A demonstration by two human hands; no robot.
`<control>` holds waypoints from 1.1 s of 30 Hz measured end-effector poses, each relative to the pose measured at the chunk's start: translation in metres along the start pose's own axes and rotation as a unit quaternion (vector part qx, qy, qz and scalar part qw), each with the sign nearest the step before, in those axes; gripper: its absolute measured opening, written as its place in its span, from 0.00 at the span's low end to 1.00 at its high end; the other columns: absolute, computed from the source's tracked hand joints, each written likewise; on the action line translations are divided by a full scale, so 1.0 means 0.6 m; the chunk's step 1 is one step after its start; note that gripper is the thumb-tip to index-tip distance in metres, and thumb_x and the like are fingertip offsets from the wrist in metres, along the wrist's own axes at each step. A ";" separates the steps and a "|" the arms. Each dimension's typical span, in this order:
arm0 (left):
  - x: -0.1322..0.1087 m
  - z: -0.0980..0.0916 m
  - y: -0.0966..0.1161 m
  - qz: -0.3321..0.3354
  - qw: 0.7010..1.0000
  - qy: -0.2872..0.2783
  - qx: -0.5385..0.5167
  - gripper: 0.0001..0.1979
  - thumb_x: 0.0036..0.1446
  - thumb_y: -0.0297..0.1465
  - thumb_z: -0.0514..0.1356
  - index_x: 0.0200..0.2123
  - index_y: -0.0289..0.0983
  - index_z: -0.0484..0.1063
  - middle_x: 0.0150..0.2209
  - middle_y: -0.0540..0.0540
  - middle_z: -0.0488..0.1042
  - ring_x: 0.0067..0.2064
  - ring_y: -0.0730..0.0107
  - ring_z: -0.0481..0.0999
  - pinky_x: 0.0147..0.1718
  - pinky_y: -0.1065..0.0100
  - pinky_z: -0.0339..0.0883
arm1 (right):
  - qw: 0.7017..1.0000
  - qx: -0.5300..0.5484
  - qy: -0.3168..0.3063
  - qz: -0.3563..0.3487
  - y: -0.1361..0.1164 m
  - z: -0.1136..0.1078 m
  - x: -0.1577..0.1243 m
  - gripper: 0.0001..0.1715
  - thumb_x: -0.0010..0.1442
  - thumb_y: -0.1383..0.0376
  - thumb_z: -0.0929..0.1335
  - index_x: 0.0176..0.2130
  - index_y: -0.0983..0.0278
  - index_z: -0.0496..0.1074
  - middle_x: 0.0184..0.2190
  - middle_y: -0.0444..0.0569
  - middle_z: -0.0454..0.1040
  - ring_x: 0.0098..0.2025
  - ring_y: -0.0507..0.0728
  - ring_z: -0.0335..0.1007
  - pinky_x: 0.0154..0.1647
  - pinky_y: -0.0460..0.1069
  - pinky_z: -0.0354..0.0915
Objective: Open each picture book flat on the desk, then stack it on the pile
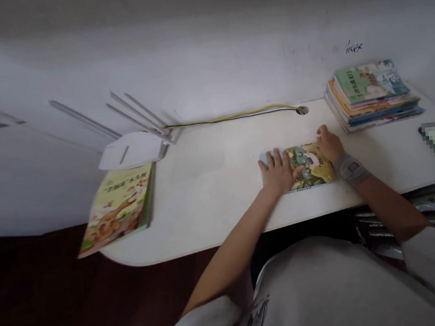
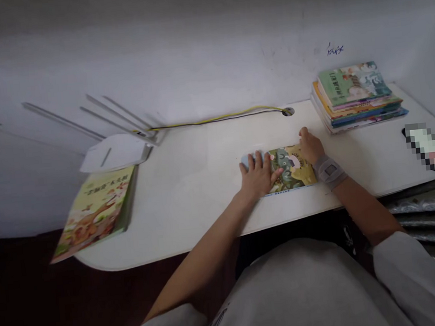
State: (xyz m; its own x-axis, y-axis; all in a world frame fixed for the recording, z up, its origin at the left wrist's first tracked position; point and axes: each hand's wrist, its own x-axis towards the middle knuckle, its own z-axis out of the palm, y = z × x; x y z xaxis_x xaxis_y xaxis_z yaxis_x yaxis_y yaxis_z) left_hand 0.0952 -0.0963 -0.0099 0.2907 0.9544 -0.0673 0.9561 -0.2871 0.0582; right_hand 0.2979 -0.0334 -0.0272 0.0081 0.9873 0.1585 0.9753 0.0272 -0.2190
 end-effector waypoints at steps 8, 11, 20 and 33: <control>-0.006 0.023 -0.004 -0.001 0.999 0.032 -0.003 0.35 0.64 0.48 0.40 0.67 0.32 0.48 0.68 0.32 0.46 0.68 0.37 0.44 0.60 0.36 0.41 | 0.982 -0.023 0.041 -0.182 -0.080 -0.024 -0.042 0.21 0.65 0.66 0.58 0.53 0.72 0.65 0.61 0.65 0.61 0.62 0.64 0.55 0.60 0.57 0.51; -0.012 0.025 -0.017 0.011 0.999 0.034 -0.011 0.31 0.65 0.42 0.42 0.67 0.34 0.48 0.68 0.36 0.47 0.68 0.42 0.45 0.62 0.41 0.41 | 0.962 -0.013 -0.010 -0.273 -0.101 0.000 -0.079 0.28 0.67 0.58 0.56 0.61 0.68 0.60 0.64 0.58 0.59 0.65 0.62 0.52 0.64 0.58 0.47; -0.025 0.020 -0.053 -0.048 0.997 0.057 0.003 0.32 0.65 0.41 0.43 0.64 0.24 0.54 0.66 0.29 0.53 0.68 0.45 0.47 0.63 0.41 0.34 | 0.977 -0.080 -0.035 -0.193 -0.019 -0.010 -0.077 0.34 0.66 0.53 0.59 0.61 0.75 0.59 0.63 0.66 0.58 0.65 0.69 0.53 0.62 0.66 0.49; 0.011 0.019 0.013 0.087 0.996 -0.016 -0.033 0.35 0.62 0.40 0.49 0.69 0.38 0.41 0.70 0.39 0.43 0.69 0.45 0.38 0.63 0.39 0.34 | 0.953 0.037 -0.055 -0.296 -0.116 0.005 -0.092 0.39 0.66 0.49 0.55 0.66 0.70 0.51 0.67 0.57 0.51 0.68 0.62 0.44 0.67 0.59 0.46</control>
State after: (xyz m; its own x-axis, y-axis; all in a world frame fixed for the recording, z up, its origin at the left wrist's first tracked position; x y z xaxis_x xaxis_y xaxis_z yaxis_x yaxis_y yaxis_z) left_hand 0.1050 -0.0930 -0.0214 0.4533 0.8877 -0.0812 0.8873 -0.4406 0.1366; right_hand 0.2290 -0.0891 -0.0235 -0.5653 0.8061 0.1751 0.7837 0.5911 -0.1907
